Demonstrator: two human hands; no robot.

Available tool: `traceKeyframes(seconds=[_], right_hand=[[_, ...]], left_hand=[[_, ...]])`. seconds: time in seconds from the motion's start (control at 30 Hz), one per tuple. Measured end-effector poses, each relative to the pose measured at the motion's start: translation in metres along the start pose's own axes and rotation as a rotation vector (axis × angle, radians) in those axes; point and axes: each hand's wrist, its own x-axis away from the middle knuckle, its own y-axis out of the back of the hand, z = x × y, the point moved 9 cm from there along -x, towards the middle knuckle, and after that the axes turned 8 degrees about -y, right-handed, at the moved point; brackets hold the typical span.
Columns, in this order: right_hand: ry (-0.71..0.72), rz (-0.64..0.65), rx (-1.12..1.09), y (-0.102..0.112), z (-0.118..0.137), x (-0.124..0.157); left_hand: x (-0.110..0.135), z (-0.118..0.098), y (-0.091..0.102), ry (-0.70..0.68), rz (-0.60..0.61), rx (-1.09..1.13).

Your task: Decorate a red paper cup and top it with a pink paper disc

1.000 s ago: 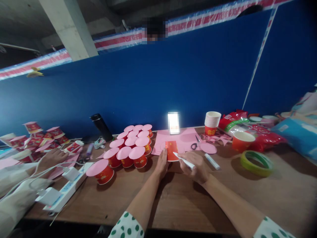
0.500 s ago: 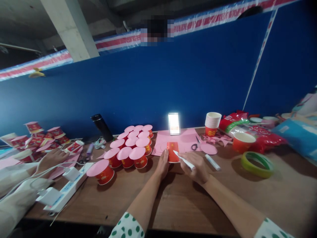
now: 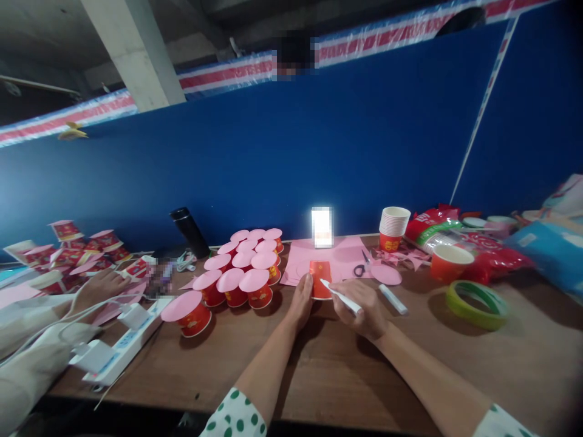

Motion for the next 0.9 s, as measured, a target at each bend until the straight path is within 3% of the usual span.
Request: traceKeyframes(seconds=[0.27,0.6,0.9], right_hand=[[-0.004,-0.013,-0.008,0.0,0.0,0.001],[-0.018,-0.011,0.002,0.0,-0.003,0.002],[-0.006,-0.017,0.008,0.001,-0.002,0.001]], left_hand=[[-0.002,-0.003,-0.004,-0.042,0.029,0.06],[-0.001,0.0,-0.006,0.008,0.016,0.121],[-0.005,0.007,0.001,0.106,-0.096,0.316]])
